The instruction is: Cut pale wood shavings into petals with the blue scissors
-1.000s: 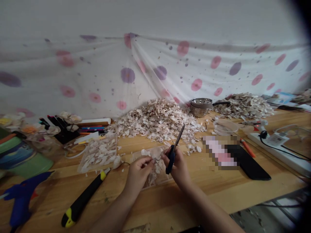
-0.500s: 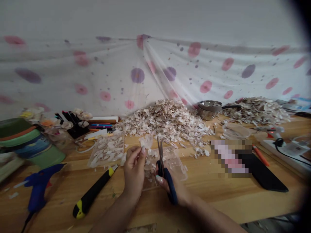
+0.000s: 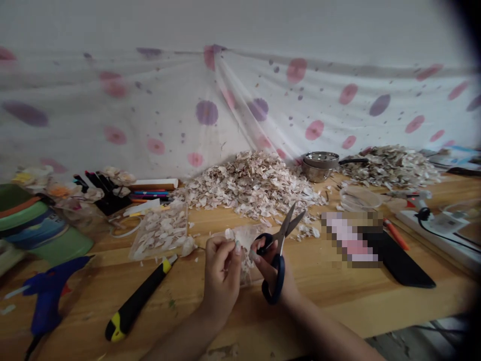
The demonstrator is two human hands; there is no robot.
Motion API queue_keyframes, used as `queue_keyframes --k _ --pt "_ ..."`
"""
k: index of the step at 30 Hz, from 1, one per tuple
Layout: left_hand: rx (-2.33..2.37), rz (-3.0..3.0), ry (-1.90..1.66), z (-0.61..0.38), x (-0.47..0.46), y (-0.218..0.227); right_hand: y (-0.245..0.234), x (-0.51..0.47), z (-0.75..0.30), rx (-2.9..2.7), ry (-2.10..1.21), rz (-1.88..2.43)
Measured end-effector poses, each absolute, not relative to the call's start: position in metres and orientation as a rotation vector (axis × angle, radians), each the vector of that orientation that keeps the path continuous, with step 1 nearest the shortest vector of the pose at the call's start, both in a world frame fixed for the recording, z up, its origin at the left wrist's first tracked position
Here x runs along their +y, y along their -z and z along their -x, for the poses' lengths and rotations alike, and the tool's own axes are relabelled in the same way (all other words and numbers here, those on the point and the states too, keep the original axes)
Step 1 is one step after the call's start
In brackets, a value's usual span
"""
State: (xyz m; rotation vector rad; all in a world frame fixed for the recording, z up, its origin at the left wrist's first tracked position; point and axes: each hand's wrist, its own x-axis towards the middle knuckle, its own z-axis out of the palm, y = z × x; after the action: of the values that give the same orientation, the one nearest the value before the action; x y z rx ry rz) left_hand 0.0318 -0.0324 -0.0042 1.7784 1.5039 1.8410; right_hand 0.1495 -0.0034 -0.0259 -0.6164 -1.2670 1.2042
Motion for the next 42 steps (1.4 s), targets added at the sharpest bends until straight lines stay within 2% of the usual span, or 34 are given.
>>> queue_keyframes --k 7,15,28,36,42 --pt "1.414 -1.783 -1.691 -0.037 -0.034 0.012 0.026 -0.001 -0.156 -1.189 -1.176 0.704" --pt "1.287 -1.535 -1.681 -0.033 -0.033 -0.001 0.024 0.001 -0.157 -1.241 -1.187 0.651" --pt "1.337 -1.985 -1.726 -0.027 -0.037 -0.001 0.015 -0.004 -0.156 -1.277 -1.151 0.584" --pt "1.309 -2.244 -1.608 -0.024 -0.039 -0.005 0.013 -0.005 -0.156 -1.274 -1.164 0.655" --pt "1.294 -2.129 -1.52 -0.023 -0.037 -0.008 0.017 -0.003 -0.159 -1.265 -1.217 0.611"
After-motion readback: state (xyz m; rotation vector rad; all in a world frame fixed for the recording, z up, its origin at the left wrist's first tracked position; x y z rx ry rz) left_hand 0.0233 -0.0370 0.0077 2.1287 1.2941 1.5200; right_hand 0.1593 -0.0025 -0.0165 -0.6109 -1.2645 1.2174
